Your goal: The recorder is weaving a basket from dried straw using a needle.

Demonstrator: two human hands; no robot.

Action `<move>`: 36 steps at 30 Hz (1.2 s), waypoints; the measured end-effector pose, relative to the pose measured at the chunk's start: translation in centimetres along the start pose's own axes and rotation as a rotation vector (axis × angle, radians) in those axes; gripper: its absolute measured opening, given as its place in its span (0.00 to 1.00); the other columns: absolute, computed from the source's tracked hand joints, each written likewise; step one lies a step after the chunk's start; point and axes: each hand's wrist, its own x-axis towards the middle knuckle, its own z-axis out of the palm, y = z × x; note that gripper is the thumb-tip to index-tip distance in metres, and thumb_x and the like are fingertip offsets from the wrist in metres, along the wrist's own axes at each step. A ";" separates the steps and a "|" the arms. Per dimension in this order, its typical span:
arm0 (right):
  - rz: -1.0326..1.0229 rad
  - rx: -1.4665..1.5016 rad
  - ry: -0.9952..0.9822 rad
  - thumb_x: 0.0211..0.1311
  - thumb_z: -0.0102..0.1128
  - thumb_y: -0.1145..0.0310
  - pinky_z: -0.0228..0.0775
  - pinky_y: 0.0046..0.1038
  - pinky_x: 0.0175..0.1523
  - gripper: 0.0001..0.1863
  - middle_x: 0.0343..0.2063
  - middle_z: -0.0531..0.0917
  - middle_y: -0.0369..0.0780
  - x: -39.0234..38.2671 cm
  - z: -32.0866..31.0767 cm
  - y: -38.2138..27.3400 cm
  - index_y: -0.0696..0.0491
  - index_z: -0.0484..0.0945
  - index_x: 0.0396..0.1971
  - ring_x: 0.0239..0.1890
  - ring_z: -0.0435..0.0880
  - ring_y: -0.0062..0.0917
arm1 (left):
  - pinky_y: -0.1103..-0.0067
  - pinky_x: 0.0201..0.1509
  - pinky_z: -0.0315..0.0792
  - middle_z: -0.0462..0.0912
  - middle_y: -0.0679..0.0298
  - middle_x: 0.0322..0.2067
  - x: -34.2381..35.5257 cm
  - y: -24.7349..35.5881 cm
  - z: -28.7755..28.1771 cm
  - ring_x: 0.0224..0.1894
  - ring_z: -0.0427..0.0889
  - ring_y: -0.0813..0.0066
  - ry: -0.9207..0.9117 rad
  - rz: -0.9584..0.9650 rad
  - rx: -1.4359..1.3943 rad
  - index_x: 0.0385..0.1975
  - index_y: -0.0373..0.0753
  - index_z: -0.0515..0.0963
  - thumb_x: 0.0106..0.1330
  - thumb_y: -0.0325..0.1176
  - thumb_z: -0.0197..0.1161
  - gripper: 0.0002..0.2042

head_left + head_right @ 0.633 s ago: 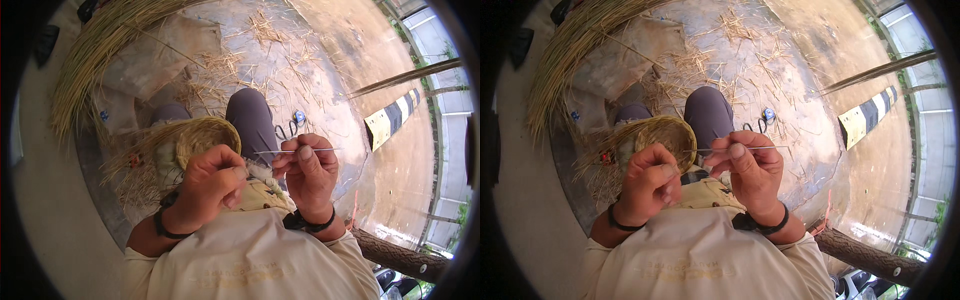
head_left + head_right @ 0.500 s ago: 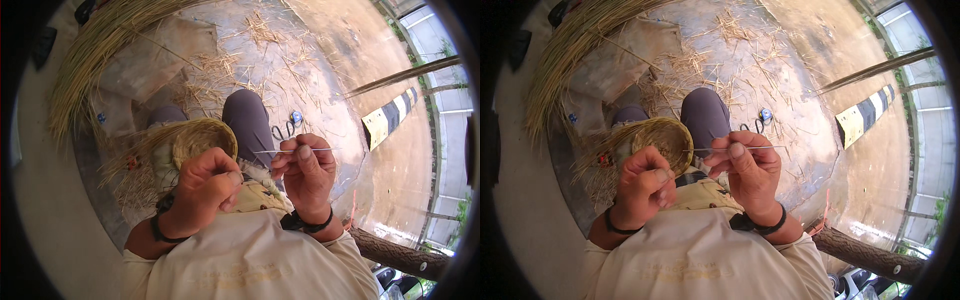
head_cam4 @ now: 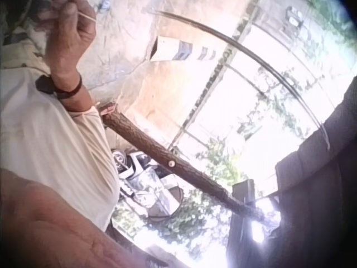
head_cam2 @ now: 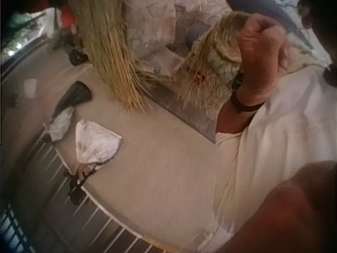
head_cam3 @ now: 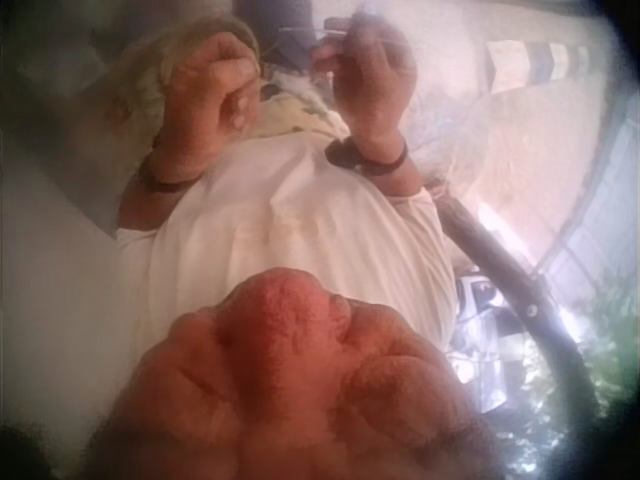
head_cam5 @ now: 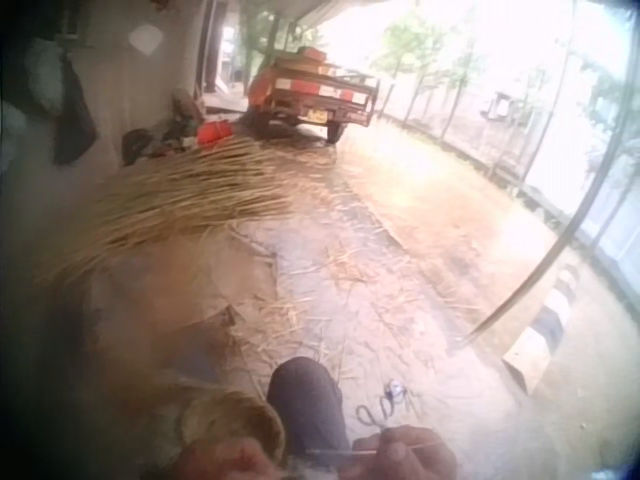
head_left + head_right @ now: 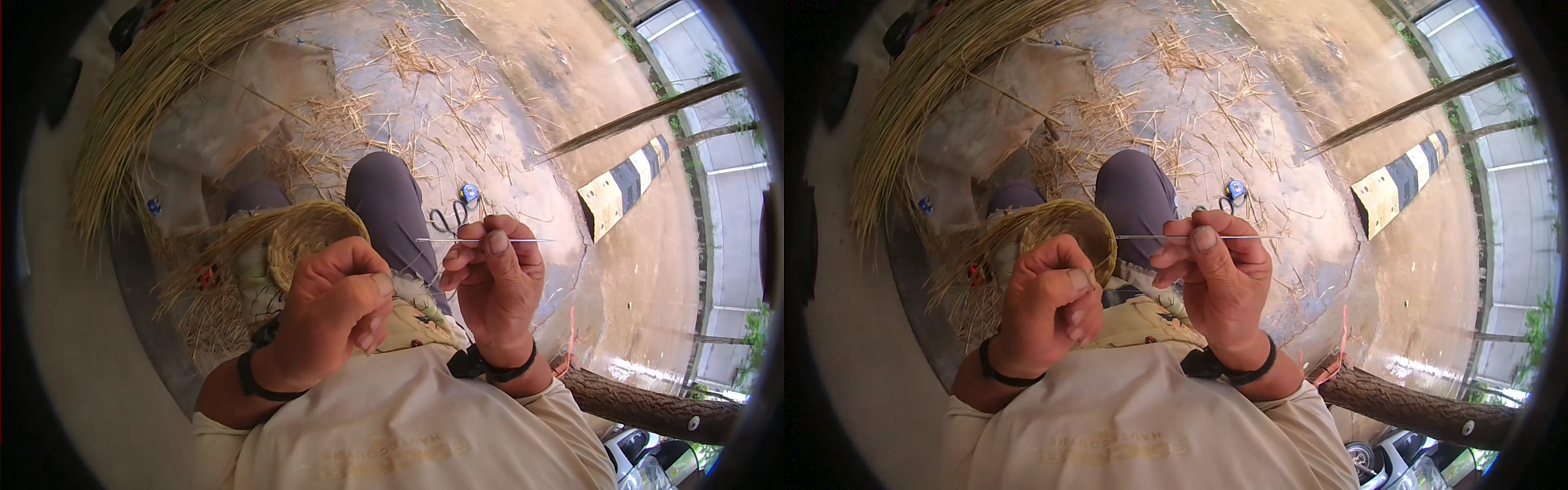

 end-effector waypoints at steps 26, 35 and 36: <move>-0.086 -0.067 -0.052 0.76 0.55 0.73 0.88 0.35 0.36 0.12 0.46 0.85 0.55 -0.6 0.2 -0.3 0.61 0.74 0.54 0.41 0.90 0.38 | 0.78 0.16 0.67 0.71 0.66 0.17 -0.1 -0.3 0.0 0.13 0.67 0.81 -0.029 -0.010 -0.160 0.32 0.38 0.72 0.70 0.25 0.54 0.03; -0.079 -0.066 -0.052 0.76 0.55 0.73 0.88 0.35 0.37 0.12 0.46 0.85 0.55 -0.5 0.4 -0.2 0.61 0.75 0.54 0.40 0.90 0.39 | 0.78 0.15 0.66 0.71 0.67 0.16 0.1 -0.2 -0.1 0.13 0.66 0.81 -0.020 -0.011 -0.158 0.32 0.38 0.72 0.70 0.25 0.54 0.03; -0.078 -0.064 -0.051 0.76 0.55 0.73 0.88 0.35 0.37 0.12 0.46 0.85 0.55 -0.5 0.5 -0.2 0.61 0.75 0.54 0.40 0.90 0.39 | 0.78 0.15 0.66 0.71 0.67 0.16 0.1 -0.3 -0.2 0.13 0.66 0.81 -0.019 -0.011 -0.160 0.32 0.38 0.72 0.70 0.25 0.54 0.03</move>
